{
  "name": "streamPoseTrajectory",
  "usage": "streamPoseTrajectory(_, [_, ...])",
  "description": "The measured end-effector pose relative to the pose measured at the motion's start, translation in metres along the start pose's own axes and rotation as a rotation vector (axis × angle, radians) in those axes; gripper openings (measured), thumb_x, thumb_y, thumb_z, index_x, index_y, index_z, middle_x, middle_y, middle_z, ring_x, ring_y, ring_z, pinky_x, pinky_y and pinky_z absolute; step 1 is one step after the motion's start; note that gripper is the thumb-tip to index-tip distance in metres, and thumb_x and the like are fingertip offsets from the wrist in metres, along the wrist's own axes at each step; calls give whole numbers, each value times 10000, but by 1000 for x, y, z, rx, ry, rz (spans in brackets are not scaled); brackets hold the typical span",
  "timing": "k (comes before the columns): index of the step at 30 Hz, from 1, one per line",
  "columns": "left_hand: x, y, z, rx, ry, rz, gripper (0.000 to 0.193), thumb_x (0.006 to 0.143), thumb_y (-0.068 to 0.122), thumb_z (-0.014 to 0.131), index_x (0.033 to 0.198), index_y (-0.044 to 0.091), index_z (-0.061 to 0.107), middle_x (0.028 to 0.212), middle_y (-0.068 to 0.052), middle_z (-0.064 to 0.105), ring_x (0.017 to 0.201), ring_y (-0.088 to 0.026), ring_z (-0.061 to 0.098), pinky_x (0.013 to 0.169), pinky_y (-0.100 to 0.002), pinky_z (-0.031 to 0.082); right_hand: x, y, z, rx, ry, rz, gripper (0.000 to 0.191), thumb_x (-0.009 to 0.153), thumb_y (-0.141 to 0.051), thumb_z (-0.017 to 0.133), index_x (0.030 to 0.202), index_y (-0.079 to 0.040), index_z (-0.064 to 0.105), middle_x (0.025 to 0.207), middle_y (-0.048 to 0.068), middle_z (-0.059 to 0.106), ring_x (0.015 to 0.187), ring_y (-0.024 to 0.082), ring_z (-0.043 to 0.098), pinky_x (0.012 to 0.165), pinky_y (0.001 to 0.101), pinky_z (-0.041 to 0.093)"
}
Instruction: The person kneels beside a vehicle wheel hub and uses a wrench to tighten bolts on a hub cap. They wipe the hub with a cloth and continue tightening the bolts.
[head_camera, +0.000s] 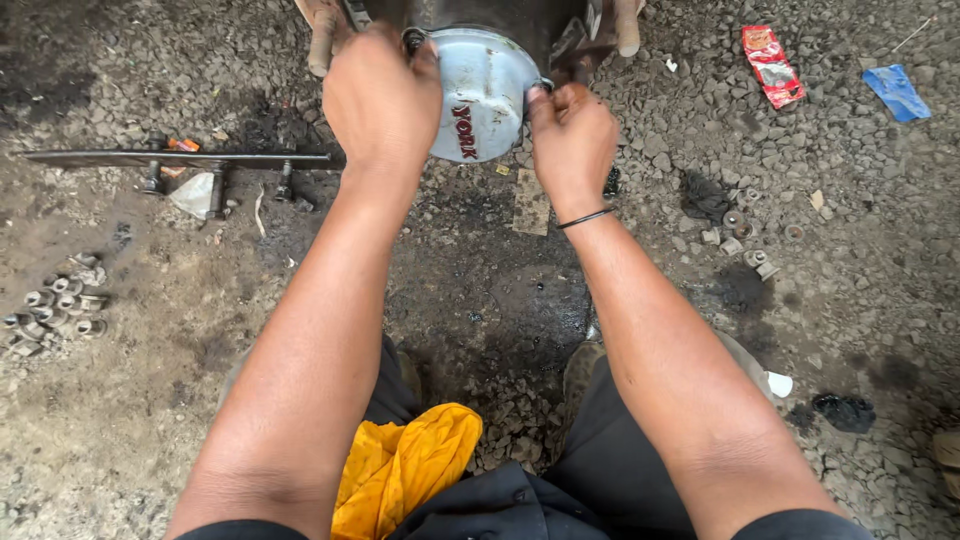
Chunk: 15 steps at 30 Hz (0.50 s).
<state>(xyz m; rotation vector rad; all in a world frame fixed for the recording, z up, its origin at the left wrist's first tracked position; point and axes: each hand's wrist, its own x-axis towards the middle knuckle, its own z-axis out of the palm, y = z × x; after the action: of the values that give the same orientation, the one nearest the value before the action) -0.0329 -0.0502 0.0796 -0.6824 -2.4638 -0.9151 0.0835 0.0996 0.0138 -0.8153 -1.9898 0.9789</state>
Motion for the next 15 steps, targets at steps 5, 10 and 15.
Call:
streamPoseTrajectory(5, [3, -1, 4, 38, 3, 64, 216, 945, 243, 744, 928, 28, 742, 858, -224, 733, 813, -404, 723, 730, -511, 561, 5, 3, 0, -366, 150, -408, 263, 921, -230, 813, 775, -51, 686, 606, 117, 646, 550, 292, 633, 525, 442, 487])
streamPoseTrajectory(10, [0, -4, 6, 1, 108, 123, 253, 836, 254, 786, 874, 9, 732, 849, -212, 737, 776, -395, 725, 674, -497, 572, 10, 7, 2, 281, -116, 138, 291, 968, -232, 718, 772, -35, 632, 656, 50, 668, 528, 172, 662, 476, 366, 536])
streamPoseTrajectory(15, [4, -3, 7, 35, -8, 50, 223, 904, 250, 752, 899, 28, 731, 890, -183, 749, 813, -358, 740, 694, -477, 577, 7, 10, -2, -236, 92, -327, 269, 941, -230, 769, 771, -47, 669, 614, 61, 648, 513, 169, 620, 479, 348, 466])
